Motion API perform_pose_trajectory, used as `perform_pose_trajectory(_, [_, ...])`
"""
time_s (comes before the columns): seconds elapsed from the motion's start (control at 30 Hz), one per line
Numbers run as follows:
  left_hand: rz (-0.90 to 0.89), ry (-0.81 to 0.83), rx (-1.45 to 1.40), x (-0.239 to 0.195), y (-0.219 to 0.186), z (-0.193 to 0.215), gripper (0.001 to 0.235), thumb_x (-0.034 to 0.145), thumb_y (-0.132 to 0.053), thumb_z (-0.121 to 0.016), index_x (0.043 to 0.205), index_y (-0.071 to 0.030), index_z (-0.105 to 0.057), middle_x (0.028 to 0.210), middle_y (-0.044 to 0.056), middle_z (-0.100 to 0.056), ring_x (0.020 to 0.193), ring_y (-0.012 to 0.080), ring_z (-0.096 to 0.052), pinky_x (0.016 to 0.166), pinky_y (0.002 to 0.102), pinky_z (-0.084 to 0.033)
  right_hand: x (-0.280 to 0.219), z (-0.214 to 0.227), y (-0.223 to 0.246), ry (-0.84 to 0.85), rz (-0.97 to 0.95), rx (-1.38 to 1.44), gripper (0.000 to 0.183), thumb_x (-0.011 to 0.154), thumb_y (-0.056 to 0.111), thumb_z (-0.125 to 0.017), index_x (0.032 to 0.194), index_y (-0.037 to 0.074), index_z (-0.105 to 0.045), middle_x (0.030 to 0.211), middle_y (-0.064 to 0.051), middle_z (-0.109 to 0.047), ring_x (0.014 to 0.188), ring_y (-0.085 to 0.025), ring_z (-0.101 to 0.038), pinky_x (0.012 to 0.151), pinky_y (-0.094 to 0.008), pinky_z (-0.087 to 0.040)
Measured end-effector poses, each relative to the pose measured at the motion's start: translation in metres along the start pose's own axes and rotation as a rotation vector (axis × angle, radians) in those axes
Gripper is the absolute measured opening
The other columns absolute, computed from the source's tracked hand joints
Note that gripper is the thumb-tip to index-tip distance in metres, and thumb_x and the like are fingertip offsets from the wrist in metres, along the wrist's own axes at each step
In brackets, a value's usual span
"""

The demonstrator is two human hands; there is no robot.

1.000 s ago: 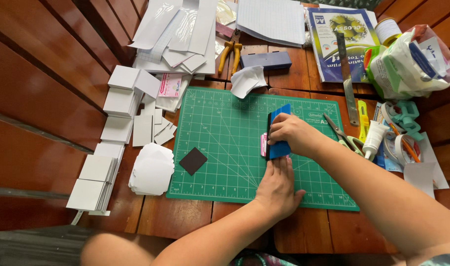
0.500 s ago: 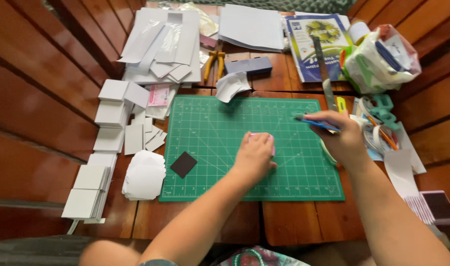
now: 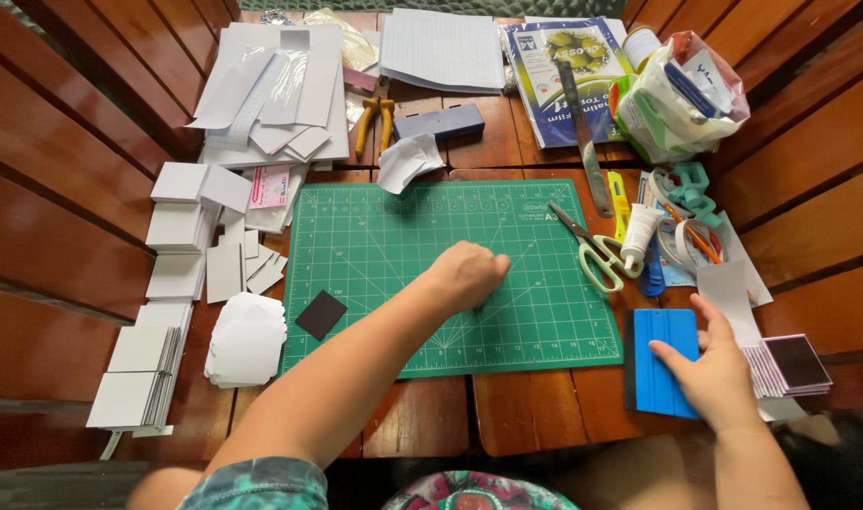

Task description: The person assembles small paper cards by folding white paper around a pink patterned insert. They use a blue plastic card to press the folds flat and then trim the edges with scissors. The finished card is placed on a stack to the right.

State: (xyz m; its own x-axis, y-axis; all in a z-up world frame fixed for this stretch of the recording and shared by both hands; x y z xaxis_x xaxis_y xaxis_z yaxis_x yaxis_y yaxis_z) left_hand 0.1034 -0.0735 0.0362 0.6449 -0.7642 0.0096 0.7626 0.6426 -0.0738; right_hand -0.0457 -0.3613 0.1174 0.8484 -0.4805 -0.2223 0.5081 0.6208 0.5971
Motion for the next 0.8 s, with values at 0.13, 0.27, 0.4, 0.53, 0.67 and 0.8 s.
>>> perform_pose_trajectory(0.13, [0.038,0.042,0.031,-0.007,-0.004,0.005,0.027,0.085,0.01,-0.057,0.108,0.0,-0.049,0.062,0.008,-0.055,0.05,0.0324,-0.056,0.041,0.047,-0.044,0.009,-0.007,-0.015,-0.083,0.089,-0.152,0.083,0.081,0.038,-0.075,0.157,0.029,-0.044,0.148,-0.019,-0.055,0.132,-0.038,-0.052,0.109,-0.051,-0.039])
perform_pose_trajectory(0.27, [0.073,-0.206,0.088,-0.015,0.013,0.035,0.068,0.082,0.011,-0.052,0.148,0.001,-0.045,0.065,0.005,-0.061,0.048,0.0252,-0.057,0.035,0.042,-0.045,0.028,-0.016,-0.045,-0.19,0.205,-0.227,0.072,0.081,0.041,-0.078,0.148,0.024,-0.059,0.13,-0.014,-0.059,0.111,-0.029,-0.062,0.102,-0.047,-0.047])
perform_pose_trajectory(0.4, [0.505,-0.379,-0.534,-0.044,0.063,0.064,0.058,0.097,-0.007,-0.044,0.154,-0.019,-0.042,0.09,0.022,-0.074,0.072,0.0451,-0.066,0.063,0.058,-0.048,0.04,-0.019,-0.058,-0.299,0.311,-0.325,0.057,0.082,0.046,-0.079,0.135,0.025,-0.071,0.132,-0.013,-0.062,0.127,-0.035,-0.055,0.107,-0.049,-0.044])
perform_pose_trajectory(0.53, [0.666,-0.496,-0.906,-0.078,0.07,0.084,0.057,0.095,-0.012,-0.051,0.151,-0.016,-0.046,0.1,0.013,-0.078,0.082,0.0273,-0.074,0.065,0.042,-0.06,0.021,-0.019,-0.006,-0.408,0.506,-0.217,0.043,0.085,0.034,-0.082,0.125,0.02,-0.076,0.122,-0.01,-0.066,0.118,-0.03,-0.061,0.104,-0.045,-0.046])
perform_pose_trajectory(0.67, [0.822,-0.799,-1.757,-0.095,0.076,0.044,0.056,0.093,-0.011,-0.051,0.149,-0.013,-0.05,0.094,0.007,-0.073,0.087,0.0196,-0.073,0.076,0.034,-0.06,0.014,-0.054,0.051,-0.174,0.445,0.254,0.038,0.088,0.02,-0.083,0.125,0.015,-0.075,0.112,-0.011,-0.07,0.094,-0.022,-0.065,0.085,-0.036,-0.055])
perform_pose_trajectory(0.8, [0.649,-0.965,-2.372,-0.091,0.05,0.025,0.037,0.102,-0.01,-0.051,0.139,-0.014,-0.056,0.112,0.009,-0.074,0.094,0.0202,-0.076,0.083,0.033,-0.063,-0.024,-0.117,0.137,0.335,0.213,0.74,0.051,0.093,0.017,-0.074,0.142,0.012,-0.06,0.116,-0.014,-0.073,0.106,-0.022,-0.068,0.091,-0.036,-0.056])
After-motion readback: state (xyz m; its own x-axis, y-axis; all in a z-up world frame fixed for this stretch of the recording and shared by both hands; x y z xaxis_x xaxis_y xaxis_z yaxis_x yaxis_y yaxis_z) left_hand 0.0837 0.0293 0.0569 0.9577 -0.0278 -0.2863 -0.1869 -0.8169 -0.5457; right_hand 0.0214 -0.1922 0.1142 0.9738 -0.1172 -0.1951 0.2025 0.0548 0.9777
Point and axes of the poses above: each hand's wrist, its own x-axis towards the middle knuckle, its own z-axis out of the back of the hand, y = z × x, the point moved 8 cm from there along x, towards the middle knuckle
